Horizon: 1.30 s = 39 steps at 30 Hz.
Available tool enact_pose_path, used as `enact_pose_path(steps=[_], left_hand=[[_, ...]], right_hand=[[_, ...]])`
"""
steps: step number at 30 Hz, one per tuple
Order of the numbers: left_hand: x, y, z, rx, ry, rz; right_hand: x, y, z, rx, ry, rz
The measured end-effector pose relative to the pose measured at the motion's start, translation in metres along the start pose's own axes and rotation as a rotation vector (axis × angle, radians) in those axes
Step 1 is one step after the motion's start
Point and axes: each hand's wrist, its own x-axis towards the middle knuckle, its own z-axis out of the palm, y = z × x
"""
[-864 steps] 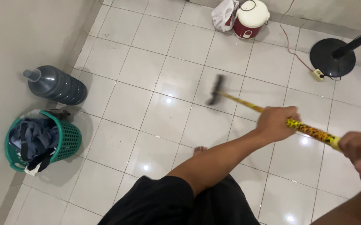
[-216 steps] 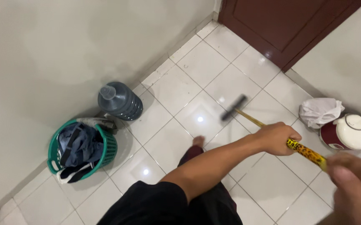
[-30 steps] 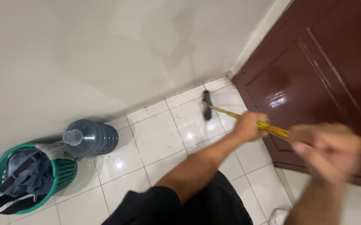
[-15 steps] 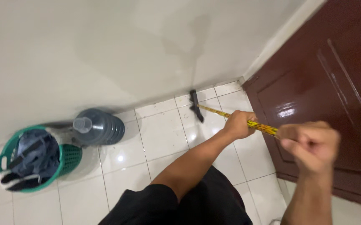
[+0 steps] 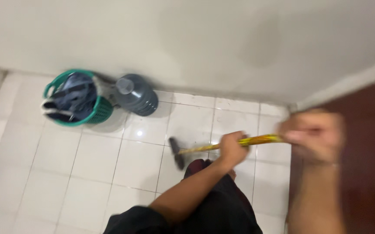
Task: The person sweeps the tiled floor with a broom, moving around a laundry basket and water jug. Then the person picks up clothes from the basket, walks to a bed, and folds a black t-shirt and other garments.
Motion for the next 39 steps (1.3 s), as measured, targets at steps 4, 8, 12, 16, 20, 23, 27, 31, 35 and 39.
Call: enact_pose_path(steps=[4, 8, 12, 16, 20, 23, 27, 31, 35, 39], left_hand=[[-0.012, -0.040, -0.002, -0.040, 0.243, -0.108], [0.000, -0.027, 0.031, -0.011, 0.472, 0.030], [0.024, 0.006, 0.060, -0.330, 0.537, 0.108], [0.027, 0.045, 0.064, -0.327, 0.592, 0.170], [0.003, 0.072, 0.054, -0.121, 0.587, 0.247], [-0.022, 0.069, 0.044, -0.008, 0.558, 0.117], [-0.054, 0.036, 0.040, -0.032, 0.655, -0.087], [-0.046, 0.016, 0.060, -0.008, 0.678, -0.218], [-0.010, 0.018, 0.083, -0.162, 0.685, -0.022], [0.012, 0.035, 0.078, -0.430, 0.573, 0.088]], right_hand=[[0.015, 0.051, 0.022, 0.103, -0.208, 0.194], [0.011, 0.029, 0.004, -0.124, -0.405, 0.134], [0.017, 0.006, -0.013, -0.310, -0.579, 0.050], [0.019, -0.022, -0.026, -0.157, -0.657, 0.014], [0.014, -0.064, -0.047, 0.147, -0.475, 0.035], [0.019, -0.061, -0.041, 0.205, -0.500, 0.097], [0.018, -0.016, -0.012, 0.156, -0.631, 0.155], [0.014, -0.001, -0.010, 0.059, -0.676, 0.173], [0.022, -0.003, -0.022, -0.143, -0.774, 0.099], [0.026, -0.009, -0.028, -0.159, -0.836, 0.080]])
